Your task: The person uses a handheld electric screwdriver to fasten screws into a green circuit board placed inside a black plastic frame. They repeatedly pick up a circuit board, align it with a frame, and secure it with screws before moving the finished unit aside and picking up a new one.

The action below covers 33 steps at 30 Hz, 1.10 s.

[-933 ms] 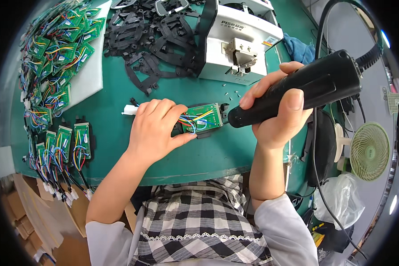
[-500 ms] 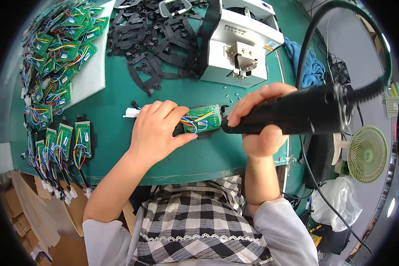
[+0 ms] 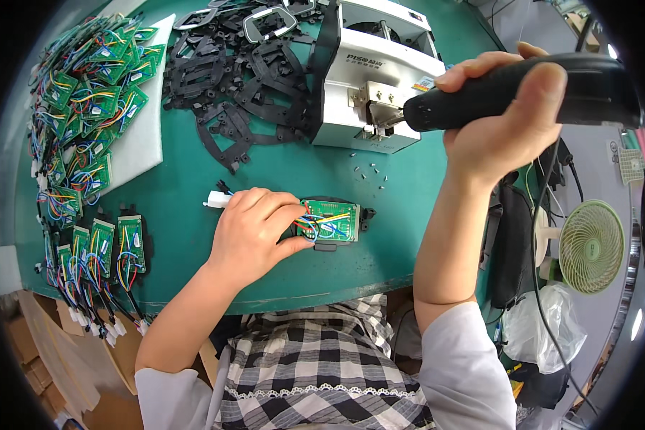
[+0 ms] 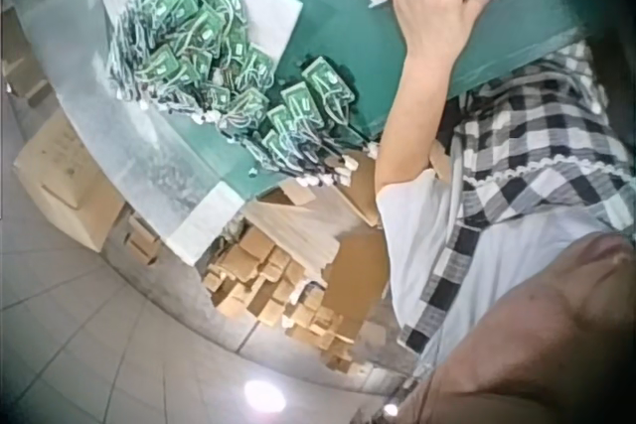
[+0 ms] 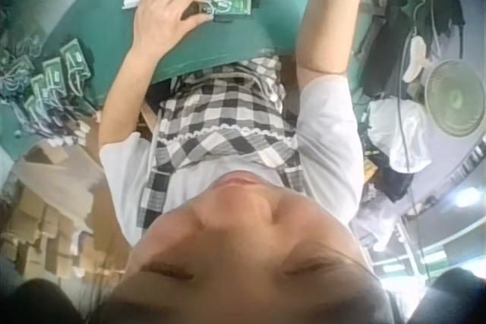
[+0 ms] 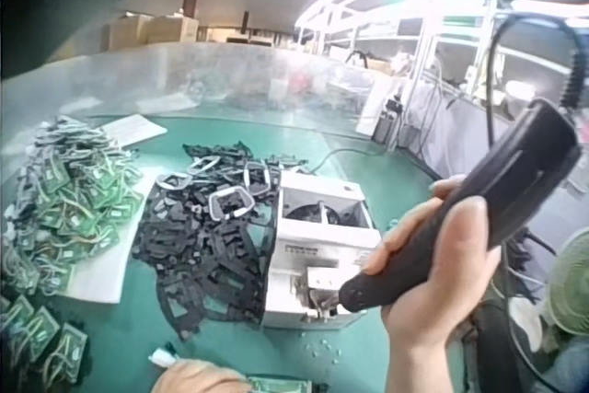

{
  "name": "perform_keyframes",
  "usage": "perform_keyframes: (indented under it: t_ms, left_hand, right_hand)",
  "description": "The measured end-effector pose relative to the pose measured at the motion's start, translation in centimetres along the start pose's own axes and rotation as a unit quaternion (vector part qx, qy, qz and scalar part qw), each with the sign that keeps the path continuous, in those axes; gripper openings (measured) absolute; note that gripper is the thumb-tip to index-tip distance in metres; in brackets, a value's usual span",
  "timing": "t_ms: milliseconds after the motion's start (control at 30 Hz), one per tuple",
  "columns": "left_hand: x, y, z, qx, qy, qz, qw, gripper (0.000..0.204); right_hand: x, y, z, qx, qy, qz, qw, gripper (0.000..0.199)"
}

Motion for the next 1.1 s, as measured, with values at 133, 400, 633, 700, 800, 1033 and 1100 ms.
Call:
perform_keyframes:
  t_ms: [133, 400, 633, 700, 800, 1033, 1100]
  left_hand:
    - [0.0, -0.1, 0.0, 0.001, -0.001, 0.005, 1.0, 0.04]
    - [-0.1, 0.0, -0.2, 0.004, -0.007, 0.002, 1.0, 0.038]
    - [0.0, 0.0, 0.2, 0.004, -0.003, 0.009, 1.0, 0.039]
    - [-0.1, 0.1, 0.1, 0.006, -0.006, 0.007, 1.0, 0.038]
    - [-0.1, 0.2, 0.0, 0.005, -0.012, 0.004, 1.0, 0.038]
    - [-0.2, 0.2, 0.1, 0.014, -0.012, 0.0, 1.0, 0.037]
    - [-0.3, 0.3, 0.0, 0.015, -0.01, -0.005, 1.0, 0.038]
  right_hand:
    - [0.7, 0.6, -0.4, -0.004, 0.008, 0.003, 1.0, 0.059]
    - [1.3, 1.4, -0.4, 0.0, 0.005, 0.002, 1.0, 0.057]
    - [1.9, 3.4, -0.2, 0.124, -0.032, 0.025, 0.991, 0.064]
    - [2.5, 4.1, -0.2, 0.133, -0.06, 0.046, 0.988, 0.064]
    - [4.0, 6.3, 0.2, 0.186, -0.102, 0.1, 0.972, 0.062]
    - [6.6, 8.7, 1.0, 0.209, -0.135, 0.09, 0.964, 0.057]
    - [7.0, 9.1, 0.6, 0.17, -0.133, 0.113, 0.97, 0.056]
Point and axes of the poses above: each hand's wrist, its own y-axis away from the middle knuckle, its own x-axis out of the palm, z = x × y, the point moved 7 cm from there along -y, towards the middle knuckle, and after that the axes turned 14 degrees about -x, right-handed, at the moved point
